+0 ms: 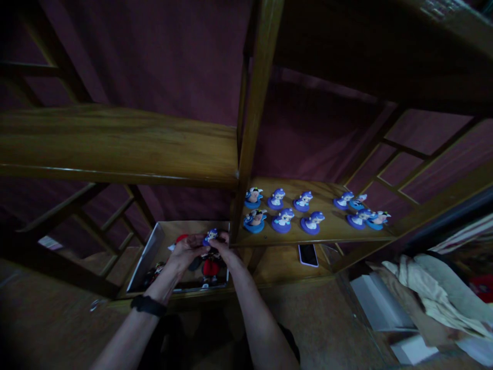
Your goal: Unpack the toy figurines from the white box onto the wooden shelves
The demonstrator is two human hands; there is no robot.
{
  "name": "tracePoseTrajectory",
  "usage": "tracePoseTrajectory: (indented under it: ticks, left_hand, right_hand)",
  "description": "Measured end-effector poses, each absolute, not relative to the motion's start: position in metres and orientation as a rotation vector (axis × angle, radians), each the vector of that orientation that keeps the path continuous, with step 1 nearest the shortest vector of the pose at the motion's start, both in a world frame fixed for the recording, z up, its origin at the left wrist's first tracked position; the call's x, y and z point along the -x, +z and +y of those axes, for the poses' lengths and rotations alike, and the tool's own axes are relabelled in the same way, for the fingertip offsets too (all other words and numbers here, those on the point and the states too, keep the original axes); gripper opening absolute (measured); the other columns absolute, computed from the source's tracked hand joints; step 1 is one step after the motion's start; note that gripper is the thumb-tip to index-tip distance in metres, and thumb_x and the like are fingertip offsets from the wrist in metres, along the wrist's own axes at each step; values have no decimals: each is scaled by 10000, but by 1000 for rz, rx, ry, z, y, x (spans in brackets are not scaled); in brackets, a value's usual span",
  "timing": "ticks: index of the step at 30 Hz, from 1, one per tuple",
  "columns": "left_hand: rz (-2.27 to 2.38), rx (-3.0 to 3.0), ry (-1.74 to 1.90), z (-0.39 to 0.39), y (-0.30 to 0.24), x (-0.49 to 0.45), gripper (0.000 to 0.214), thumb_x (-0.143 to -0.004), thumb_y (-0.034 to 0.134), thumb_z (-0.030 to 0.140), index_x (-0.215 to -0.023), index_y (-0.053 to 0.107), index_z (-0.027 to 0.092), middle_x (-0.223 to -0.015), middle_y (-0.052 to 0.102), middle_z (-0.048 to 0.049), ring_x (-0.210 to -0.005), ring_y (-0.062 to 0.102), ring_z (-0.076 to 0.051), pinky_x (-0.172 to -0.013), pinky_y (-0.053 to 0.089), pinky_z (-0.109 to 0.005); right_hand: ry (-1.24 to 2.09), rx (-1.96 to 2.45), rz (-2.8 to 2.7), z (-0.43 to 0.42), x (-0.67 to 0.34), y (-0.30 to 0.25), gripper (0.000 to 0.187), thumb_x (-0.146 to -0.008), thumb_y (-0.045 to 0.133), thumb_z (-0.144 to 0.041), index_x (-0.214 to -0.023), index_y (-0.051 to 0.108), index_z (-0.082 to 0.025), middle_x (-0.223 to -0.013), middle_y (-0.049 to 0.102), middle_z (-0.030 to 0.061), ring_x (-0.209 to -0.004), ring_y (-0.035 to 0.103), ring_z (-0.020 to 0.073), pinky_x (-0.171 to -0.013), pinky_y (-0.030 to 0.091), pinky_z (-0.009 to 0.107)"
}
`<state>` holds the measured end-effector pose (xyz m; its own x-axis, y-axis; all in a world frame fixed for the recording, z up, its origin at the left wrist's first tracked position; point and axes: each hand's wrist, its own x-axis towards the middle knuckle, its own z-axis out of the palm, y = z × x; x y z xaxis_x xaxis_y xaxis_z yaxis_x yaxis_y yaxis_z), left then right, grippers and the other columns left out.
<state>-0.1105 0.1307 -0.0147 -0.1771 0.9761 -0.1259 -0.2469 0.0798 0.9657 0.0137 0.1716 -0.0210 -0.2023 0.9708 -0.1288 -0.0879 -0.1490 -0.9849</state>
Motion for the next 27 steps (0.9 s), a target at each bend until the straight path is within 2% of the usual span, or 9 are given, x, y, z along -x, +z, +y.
tracePoseTrajectory:
  ticks: [7,17,22,27]
  left_hand:
    - [1163,-847,1364,128,-15,110,344,-460,765,161,-781,641,156,-707,695,-15,-668,623,-158,-702,471,-291]
    - [1238,-778,1457,127,-9,105,386,-470,770,181,-825,618,153,-745,686,-29,-704,620,-163,-722,461,-300]
    - [1269,-759,1474,130,-11,103,416,-467,775,206,-843,605,153,-759,680,-31,-725,619,-164,-747,452,-305]
    - [1272,-738,1463,130,-8,103,421,-483,776,222,-862,608,151,-745,676,-23,-693,609,-147,-725,444,-289]
  right_hand:
    - [1483,1195,-1334,171,-22,-18,300,-574,690,-306,-848,694,-182,-837,695,37,-820,622,212,-767,456,321]
    - [1476,1076,-1261,170,-20,-34,313,-622,658,-373,-887,683,-210,-879,684,24,-868,604,195,-812,438,319]
    - [1511,1031,-1162,164,-19,-24,227,-640,611,-337,-817,658,-203,-817,668,9,-787,604,164,-723,455,275]
    - [1549,978,-1102,165,-16,-17,186,-612,618,-308,-761,639,-199,-774,654,6,-759,606,161,-716,469,278]
